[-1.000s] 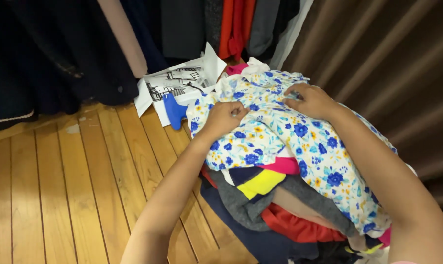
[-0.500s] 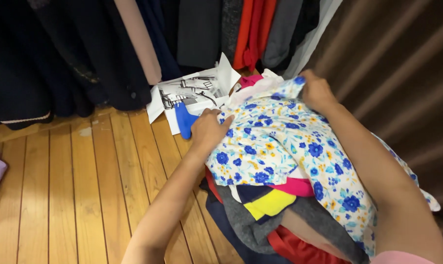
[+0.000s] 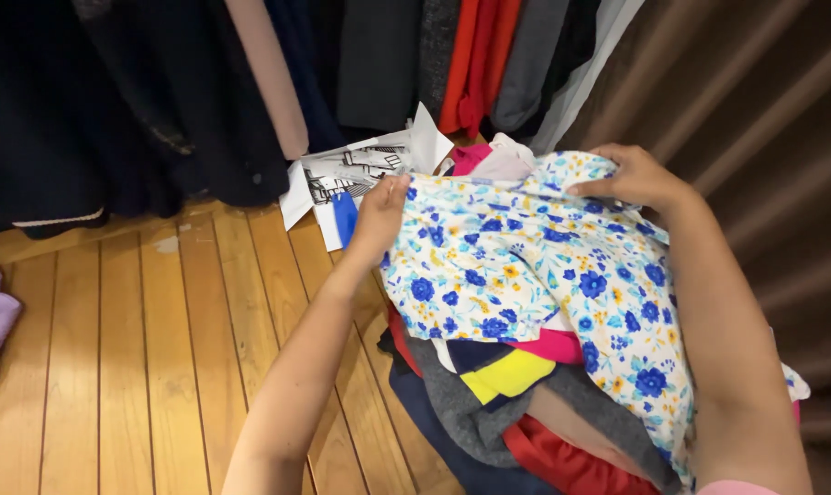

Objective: Tagging and folding various garments on a low wooden table

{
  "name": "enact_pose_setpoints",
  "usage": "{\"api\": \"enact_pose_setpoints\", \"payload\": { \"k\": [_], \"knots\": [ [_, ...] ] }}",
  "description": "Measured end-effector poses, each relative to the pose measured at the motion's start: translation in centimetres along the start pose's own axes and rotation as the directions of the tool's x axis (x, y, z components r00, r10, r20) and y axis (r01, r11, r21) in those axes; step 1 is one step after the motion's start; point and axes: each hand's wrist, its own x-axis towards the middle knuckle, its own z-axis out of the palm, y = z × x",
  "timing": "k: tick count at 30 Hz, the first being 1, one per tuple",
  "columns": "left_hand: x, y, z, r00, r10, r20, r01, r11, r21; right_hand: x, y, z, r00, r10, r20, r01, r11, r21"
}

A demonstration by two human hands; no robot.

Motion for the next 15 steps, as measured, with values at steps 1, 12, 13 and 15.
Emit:
{"api": "enact_pose_setpoints", "payload": {
  "k": [1, 12, 13, 15],
  "knots": [
    [-0.1, 0.3, -1.5, 1.000, 0.002, -0.003, -0.002, 1.000, -0.003, -0.6, -0.9, -0.5, 1.000, -0.004, 0.000, 0.004, 1.000, -0.003],
    [-2.3, 3.3, -11.4, 0.900, -0.264, 0.346, 0.055, 0.857, 0.513, 5.2, 0.7, -2.4, 0.781, -0.490, -0.388, 0.367, 0.862, -0.349],
    [-1.9, 1.0, -11.7, 0.902, -0.265, 0.340, 0.060, 0.858, 0.511, 5.3, -0.1, -2.6, 0.780, -0.494, -0.383, 0.373, 0.860, -0.349],
    [-1.1, -3.7, -12.4, 0.956, 0.250, 0.154, -0.293, 0.856, 0.426, 5.2, -1.5, -2.9, 0.801, -0.438, -0.409, 0.300, 0.884, -0.359]
  ]
}}
